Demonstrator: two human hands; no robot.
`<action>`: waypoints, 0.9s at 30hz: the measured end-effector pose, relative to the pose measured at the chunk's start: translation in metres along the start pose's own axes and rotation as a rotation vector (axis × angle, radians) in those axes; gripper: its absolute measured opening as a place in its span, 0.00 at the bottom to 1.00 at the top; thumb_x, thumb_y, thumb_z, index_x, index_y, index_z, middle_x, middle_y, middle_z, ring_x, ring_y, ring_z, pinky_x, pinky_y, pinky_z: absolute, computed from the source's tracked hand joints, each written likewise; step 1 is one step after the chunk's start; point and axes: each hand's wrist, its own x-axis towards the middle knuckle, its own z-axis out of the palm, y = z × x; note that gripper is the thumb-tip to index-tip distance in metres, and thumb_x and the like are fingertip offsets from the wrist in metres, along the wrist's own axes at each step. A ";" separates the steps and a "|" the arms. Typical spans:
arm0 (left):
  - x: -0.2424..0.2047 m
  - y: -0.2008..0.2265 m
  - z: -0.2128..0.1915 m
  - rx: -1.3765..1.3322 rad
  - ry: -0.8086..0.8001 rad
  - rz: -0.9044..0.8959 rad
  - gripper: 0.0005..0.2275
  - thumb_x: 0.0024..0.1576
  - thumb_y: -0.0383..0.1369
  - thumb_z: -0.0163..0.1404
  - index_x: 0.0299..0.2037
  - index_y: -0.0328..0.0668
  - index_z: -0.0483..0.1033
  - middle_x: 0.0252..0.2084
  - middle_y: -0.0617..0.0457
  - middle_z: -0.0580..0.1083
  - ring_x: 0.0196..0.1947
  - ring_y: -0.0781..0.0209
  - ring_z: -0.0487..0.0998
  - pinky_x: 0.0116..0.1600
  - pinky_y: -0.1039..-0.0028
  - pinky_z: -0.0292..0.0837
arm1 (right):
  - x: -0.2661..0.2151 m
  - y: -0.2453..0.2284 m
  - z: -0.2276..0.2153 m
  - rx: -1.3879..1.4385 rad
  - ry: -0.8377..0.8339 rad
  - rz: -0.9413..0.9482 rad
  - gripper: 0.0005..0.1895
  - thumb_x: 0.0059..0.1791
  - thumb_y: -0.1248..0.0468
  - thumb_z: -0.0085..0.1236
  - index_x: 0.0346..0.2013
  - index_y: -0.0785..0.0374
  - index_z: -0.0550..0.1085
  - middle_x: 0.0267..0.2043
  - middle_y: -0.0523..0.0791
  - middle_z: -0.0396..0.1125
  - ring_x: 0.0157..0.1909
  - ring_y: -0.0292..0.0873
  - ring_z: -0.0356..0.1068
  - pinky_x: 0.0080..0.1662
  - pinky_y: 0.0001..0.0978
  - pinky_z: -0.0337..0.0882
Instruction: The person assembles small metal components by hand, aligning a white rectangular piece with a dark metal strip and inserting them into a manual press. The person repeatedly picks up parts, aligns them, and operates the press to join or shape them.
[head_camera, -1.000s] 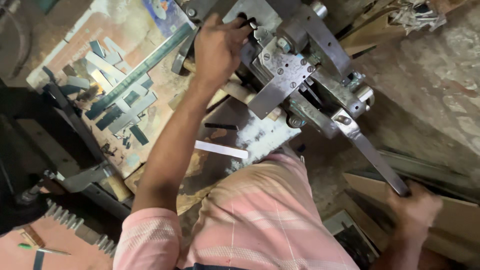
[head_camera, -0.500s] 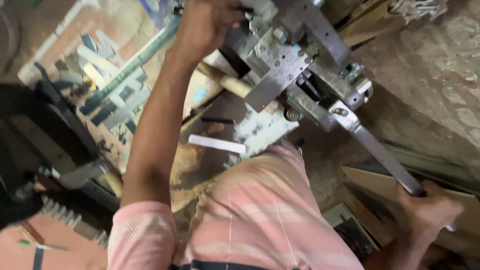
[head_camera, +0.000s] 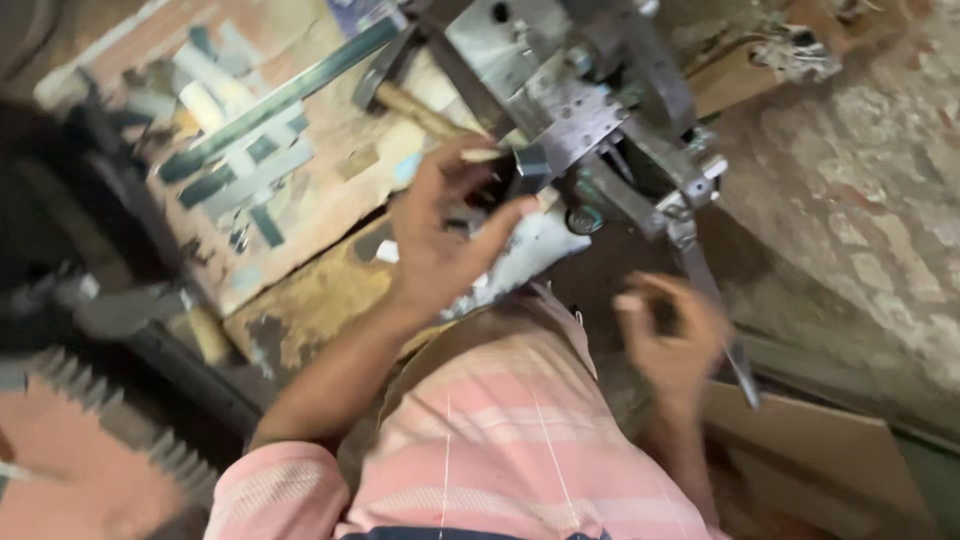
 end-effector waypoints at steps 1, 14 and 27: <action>-0.018 0.002 0.001 0.004 0.022 -0.084 0.26 0.58 0.27 0.66 0.63 0.36 0.66 0.50 0.50 0.77 0.49 0.66 0.81 0.52 0.76 0.78 | 0.005 -0.019 0.020 -0.008 -0.146 -0.052 0.21 0.44 0.63 0.72 0.48 0.67 0.78 0.41 0.49 0.76 0.41 0.41 0.77 0.46 0.34 0.76; -0.155 -0.023 -0.064 -0.057 0.403 -0.347 0.22 0.59 0.30 0.59 0.62 0.31 0.69 0.41 0.54 0.75 0.37 0.71 0.74 0.44 0.79 0.72 | -0.015 -0.083 0.144 0.418 -0.951 -0.013 0.13 0.45 0.72 0.65 0.44 0.69 0.74 0.37 0.45 0.73 0.39 0.35 0.73 0.41 0.29 0.74; -0.167 -0.015 -0.064 -0.296 0.426 -0.250 0.25 0.60 0.26 0.56 0.69 0.33 0.65 0.41 0.59 0.67 0.41 0.72 0.67 0.47 0.82 0.66 | -0.029 -0.087 0.139 0.327 -1.085 0.022 0.16 0.47 0.70 0.65 0.49 0.68 0.73 0.37 0.42 0.73 0.39 0.30 0.68 0.40 0.25 0.71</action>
